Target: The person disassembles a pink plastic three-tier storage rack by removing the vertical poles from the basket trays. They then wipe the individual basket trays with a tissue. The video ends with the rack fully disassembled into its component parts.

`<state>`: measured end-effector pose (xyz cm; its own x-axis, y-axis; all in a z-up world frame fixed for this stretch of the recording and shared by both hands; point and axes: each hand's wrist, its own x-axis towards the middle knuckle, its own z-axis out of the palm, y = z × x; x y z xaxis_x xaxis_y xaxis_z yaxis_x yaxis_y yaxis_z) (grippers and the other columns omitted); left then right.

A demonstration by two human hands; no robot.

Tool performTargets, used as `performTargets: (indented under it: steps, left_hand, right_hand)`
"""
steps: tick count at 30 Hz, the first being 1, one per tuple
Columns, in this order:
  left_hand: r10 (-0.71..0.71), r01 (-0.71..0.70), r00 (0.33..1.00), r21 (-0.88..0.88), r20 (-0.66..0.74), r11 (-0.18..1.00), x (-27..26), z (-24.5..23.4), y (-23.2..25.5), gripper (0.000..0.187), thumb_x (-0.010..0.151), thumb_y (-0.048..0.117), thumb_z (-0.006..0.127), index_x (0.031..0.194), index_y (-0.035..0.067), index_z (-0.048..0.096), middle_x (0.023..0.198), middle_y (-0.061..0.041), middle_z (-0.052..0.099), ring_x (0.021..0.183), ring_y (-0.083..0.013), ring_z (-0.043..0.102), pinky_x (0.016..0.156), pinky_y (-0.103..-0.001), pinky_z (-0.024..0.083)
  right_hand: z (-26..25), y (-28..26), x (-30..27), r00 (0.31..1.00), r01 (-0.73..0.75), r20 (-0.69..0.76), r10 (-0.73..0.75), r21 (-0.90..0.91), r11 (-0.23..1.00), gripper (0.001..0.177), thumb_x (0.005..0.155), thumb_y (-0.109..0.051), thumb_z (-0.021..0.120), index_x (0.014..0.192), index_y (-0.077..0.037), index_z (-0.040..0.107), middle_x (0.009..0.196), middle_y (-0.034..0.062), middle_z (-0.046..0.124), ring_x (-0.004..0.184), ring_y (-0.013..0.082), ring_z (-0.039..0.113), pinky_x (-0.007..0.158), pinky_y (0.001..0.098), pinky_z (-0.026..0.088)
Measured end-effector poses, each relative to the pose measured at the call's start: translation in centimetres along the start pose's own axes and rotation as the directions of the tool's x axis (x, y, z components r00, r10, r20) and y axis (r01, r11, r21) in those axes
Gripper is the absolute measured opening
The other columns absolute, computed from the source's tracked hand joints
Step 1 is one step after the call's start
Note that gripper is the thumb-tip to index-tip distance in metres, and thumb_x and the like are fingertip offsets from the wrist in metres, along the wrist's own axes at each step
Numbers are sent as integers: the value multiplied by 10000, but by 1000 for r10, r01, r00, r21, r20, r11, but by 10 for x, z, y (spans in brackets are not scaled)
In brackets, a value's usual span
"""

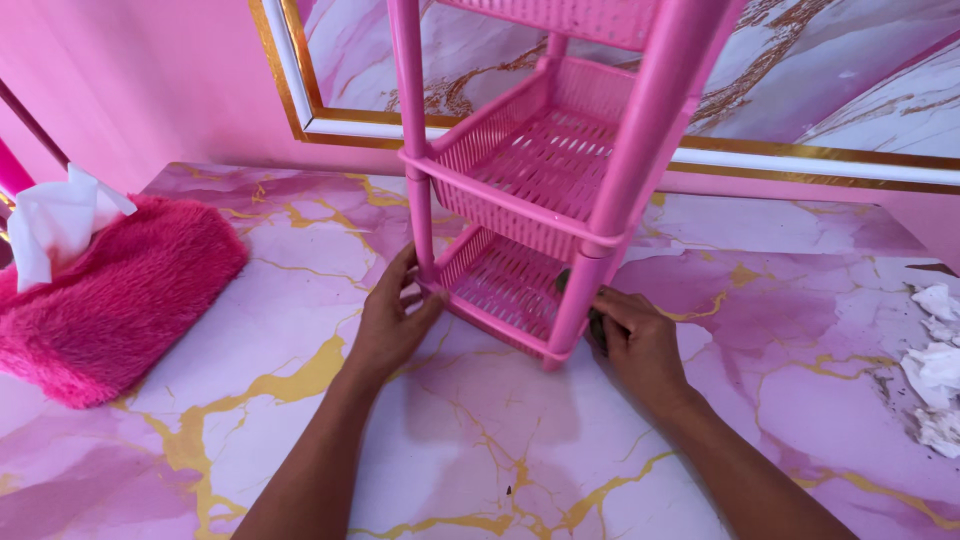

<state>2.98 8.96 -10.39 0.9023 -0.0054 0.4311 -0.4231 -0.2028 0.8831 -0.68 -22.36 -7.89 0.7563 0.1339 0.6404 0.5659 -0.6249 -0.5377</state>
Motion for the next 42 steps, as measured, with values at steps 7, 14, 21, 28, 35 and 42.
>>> performTargets:
  steps: [7,14,21,28,35,42]
  left_hand:
    - [-49,39,995,113,89,993,-17,1,32,623,710,133,897,1254,78,597,1151,-25,710,1036,-163,669,804,-355,536]
    - [-80,81,997,209,-12,975,-27,20,60,510,692,155,920,1107,65,636,982,-46,703,814,-163,667,672,-312,558]
    - [61,-68,997,173,45,983,-38,31,60,441,788,127,850,1151,32,619,963,-87,748,818,-181,739,681,-298,613]
    - [124,-150,985,235,123,960,-47,46,62,478,821,123,819,1242,21,617,1089,-148,751,931,-233,786,791,-322,657]
    - [138,-163,982,210,131,964,-47,47,76,439,819,136,818,1213,39,652,1061,-145,760,891,-248,787,764,-333,655]
    - [193,-226,971,286,140,931,-49,61,77,420,813,182,835,1176,59,665,1012,-131,761,854,-260,778,727,-363,620]
  right_hand:
    - [-34,5,-29,956,-268,139,259,55,962,417,905,-2,625,1312,-92,634,1233,107,731,1068,248,724,904,334,541]
    - [-72,20,-44,938,-91,300,175,-275,957,373,817,6,662,1154,-114,765,1153,94,769,1016,231,721,845,340,572]
    - [-68,-22,-21,995,-18,103,13,47,999,386,880,26,643,1259,-24,691,1111,116,738,940,204,733,810,333,591]
    - [-12,-37,-5,988,153,7,-157,-269,951,343,885,81,629,1210,-7,694,1193,180,720,1042,375,675,913,441,543]
    - [0,-39,-17,957,288,76,-280,-141,947,423,812,96,609,1205,-24,708,1220,186,706,1096,366,673,939,427,551]
    - [-20,-25,-2,993,108,-15,-114,-215,971,421,863,113,605,1221,-69,729,1220,154,727,1081,331,692,928,397,555]
